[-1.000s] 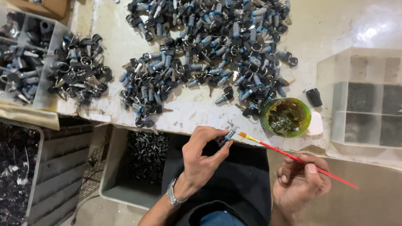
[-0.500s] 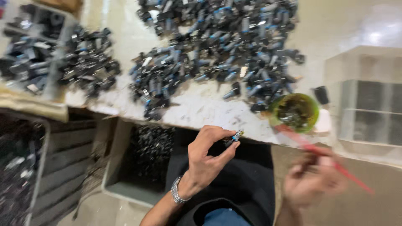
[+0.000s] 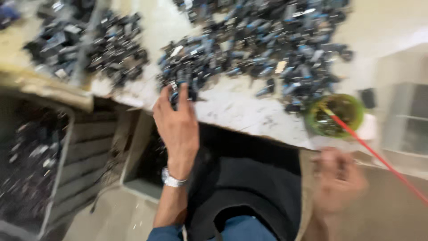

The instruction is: The person picks up padlocks one at a time from a large pile on the worktable, holds each in both hands, and uses a brush to apply lubricant from a green container into the lock's keyhole area. Treated padlocks are placed back on the table or into a bin, and the person continues with the next lock.

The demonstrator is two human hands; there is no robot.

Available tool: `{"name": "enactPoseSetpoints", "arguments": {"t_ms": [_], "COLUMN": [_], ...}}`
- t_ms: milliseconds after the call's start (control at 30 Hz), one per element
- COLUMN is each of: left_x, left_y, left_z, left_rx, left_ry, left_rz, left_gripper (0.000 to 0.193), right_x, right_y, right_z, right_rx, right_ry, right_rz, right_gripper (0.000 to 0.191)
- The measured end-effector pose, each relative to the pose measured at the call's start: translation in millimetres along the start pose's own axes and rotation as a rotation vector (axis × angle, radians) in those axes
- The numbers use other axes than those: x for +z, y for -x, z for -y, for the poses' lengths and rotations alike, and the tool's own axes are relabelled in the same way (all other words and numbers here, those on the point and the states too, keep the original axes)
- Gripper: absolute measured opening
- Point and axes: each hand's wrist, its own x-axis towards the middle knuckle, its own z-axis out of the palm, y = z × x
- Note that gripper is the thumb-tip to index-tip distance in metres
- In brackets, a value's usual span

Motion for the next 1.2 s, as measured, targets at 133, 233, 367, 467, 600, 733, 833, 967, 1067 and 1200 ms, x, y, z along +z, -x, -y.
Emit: {"name": "enactPoseSetpoints", "arguments": {"t_ms": [133, 233, 367, 467, 600, 733, 833, 967, 1067, 1200], "left_x": [15.2, 22.1, 27.3, 22.2, 8.4, 3.7, 2.8, -5.2, -11.3, -13.7], "left_y": [-12.8, -14.5, -20.6, -19.6, 1.4, 34.5, 47.7, 50.1, 48.7, 50.6], "left_z": [-19.1, -25.5, -23.2, -21.8, -34.0, -63.2, -78.8, -86.8, -90.1, -90.6], "left_rx": [0.137, 0.213, 0.225, 0.095, -0.384, -0.483, -0.298, 0.013, 0.078, 0.092], "left_ry": [0.244, 0.363, 0.458, 0.575, 0.815, 1.453, 1.368, 1.191, 1.233, 1.204], "left_rz": [0.001, -0.033, -0.126, -0.209, -0.111, 0.210, 0.341, 0.308, 0.300, 0.302], "left_gripper": [0.029, 0.026, 0.030, 0.033, 0.030, 0.025, 0.027, 0.031, 0.031, 0.032], "right_x": [20.7, 32.3, 41.2, 40.4, 38.7, 37.0, 37.0, 39.3, 42.5, 45.4], "right_y": [2.9, -4.5, -15.8, -16.3, -5.2, 5.4, 6.3, 3.1, 1.3, 2.7], "right_z": [5.8, 13.8, 27.2, 30.8, 22.5, 10.5, 6.8, 8.4, 11.1, 14.6], "right_rx": [-0.152, -0.425, -0.509, -0.538, -0.574, -0.315, 0.013, -0.013, -0.225, -0.184], "right_ry": [0.043, 0.329, 0.699, 0.644, 0.305, -0.113, -0.535, -0.448, -0.355, -0.348], "right_rz": [0.128, 0.175, 0.290, 0.244, 0.103, 0.159, 0.188, 0.150, 0.182, 0.140], "right_gripper": [0.012, 0.032, 0.054, 0.045, 0.023, 0.018, 0.020, 0.020, 0.015, 0.014]}}
